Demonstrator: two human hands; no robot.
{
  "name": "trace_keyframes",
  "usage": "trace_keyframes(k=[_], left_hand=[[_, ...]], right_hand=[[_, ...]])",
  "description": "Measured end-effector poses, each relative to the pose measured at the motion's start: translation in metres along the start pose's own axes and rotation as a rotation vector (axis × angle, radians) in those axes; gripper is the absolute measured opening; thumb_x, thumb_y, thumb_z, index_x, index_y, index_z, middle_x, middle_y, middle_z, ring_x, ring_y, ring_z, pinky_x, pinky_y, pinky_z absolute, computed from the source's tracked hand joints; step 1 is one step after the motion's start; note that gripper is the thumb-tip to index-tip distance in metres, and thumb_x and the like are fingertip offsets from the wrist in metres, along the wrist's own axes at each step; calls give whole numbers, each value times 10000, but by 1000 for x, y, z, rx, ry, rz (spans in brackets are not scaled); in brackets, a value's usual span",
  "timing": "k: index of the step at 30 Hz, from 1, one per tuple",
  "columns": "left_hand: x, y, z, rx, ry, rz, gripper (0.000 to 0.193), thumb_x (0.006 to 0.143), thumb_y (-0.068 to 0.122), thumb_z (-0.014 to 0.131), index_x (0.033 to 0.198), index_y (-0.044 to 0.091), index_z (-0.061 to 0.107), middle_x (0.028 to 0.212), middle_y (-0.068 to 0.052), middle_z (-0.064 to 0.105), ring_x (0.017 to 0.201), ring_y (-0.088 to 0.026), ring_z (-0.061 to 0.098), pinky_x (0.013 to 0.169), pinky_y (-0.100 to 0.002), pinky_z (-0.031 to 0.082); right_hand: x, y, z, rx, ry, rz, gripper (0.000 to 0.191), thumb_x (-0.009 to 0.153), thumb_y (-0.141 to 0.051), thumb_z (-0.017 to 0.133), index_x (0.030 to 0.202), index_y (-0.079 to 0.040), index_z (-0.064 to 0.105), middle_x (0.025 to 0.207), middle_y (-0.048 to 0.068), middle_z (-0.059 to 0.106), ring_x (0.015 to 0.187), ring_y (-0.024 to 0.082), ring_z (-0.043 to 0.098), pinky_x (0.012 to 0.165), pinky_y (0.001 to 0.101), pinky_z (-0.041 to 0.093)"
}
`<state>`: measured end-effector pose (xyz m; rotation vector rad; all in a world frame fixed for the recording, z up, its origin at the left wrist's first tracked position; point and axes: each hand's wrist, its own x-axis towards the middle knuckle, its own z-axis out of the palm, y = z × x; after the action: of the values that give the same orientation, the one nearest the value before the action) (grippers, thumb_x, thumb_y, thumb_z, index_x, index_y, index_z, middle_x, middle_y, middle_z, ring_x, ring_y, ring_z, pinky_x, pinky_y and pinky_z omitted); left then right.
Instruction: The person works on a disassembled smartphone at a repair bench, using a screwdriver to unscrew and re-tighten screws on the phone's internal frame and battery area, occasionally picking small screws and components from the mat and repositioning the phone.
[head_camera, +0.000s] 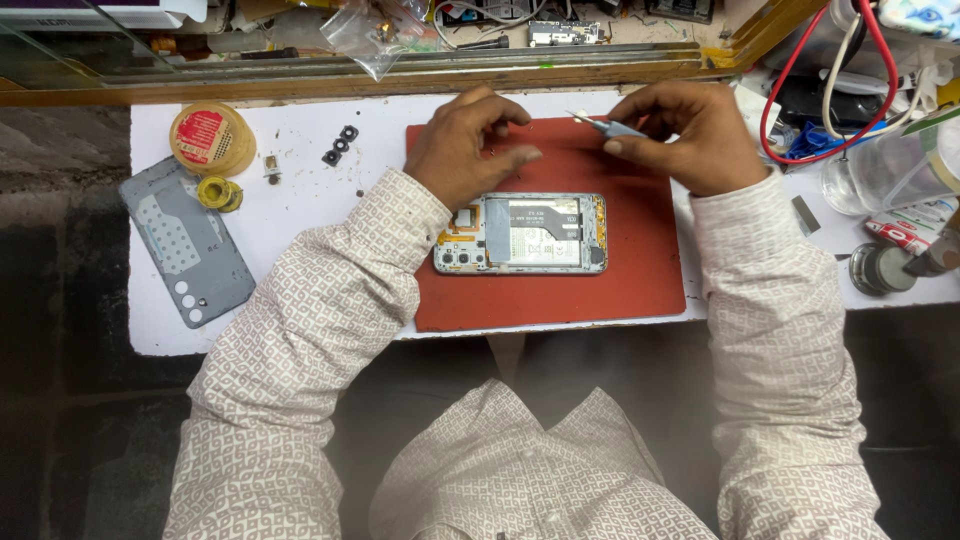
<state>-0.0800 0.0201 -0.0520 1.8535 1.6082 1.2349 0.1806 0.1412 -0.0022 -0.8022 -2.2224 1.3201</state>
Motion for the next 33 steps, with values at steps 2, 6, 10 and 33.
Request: trace_keyframes(k=[2, 6, 10, 33], left_hand=[[0, 3, 1, -6, -22, 40, 390, 805, 250, 901, 1076, 45, 709, 898, -50, 627, 799, -161, 619, 723, -319, 552], [-2, 6, 2, -117, -72, 27, 392, 809, 212, 873, 1133, 57, 715, 912, -33, 686, 717, -133, 588, 656, -299, 533], [-1, 5, 3, -191, -92, 48, 336, 870, 160, 827, 1178, 66, 730, 908, -29, 747, 676, -89, 619, 624, -259, 537], [-3, 7, 5, -399, -80, -42, 142, 910, 79, 786, 1038, 62, 727, 946, -53, 798, 893, -124, 791, 780, -257, 671]], right_hand=[[1, -3, 11, -105, 4, -162, 257, 878, -26, 842, 1112, -11, 737, 989, 31, 706, 859, 87, 630, 761, 211, 522], [3, -8, 27, -208, -4, -237, 263, 850, -66, 869, 1090, -55, 762, 948, 23, 691, 836, 106, 624, 721, 251, 498], [4, -10, 30, -228, -30, -268, 244, 852, -87, 866, 1073, -64, 766, 994, 29, 722, 875, 124, 663, 737, 246, 521], [3, -5, 40, -138, -12, -353, 234, 921, -118, 825, 1120, -19, 750, 1031, 85, 751, 905, 151, 707, 782, 257, 550]])
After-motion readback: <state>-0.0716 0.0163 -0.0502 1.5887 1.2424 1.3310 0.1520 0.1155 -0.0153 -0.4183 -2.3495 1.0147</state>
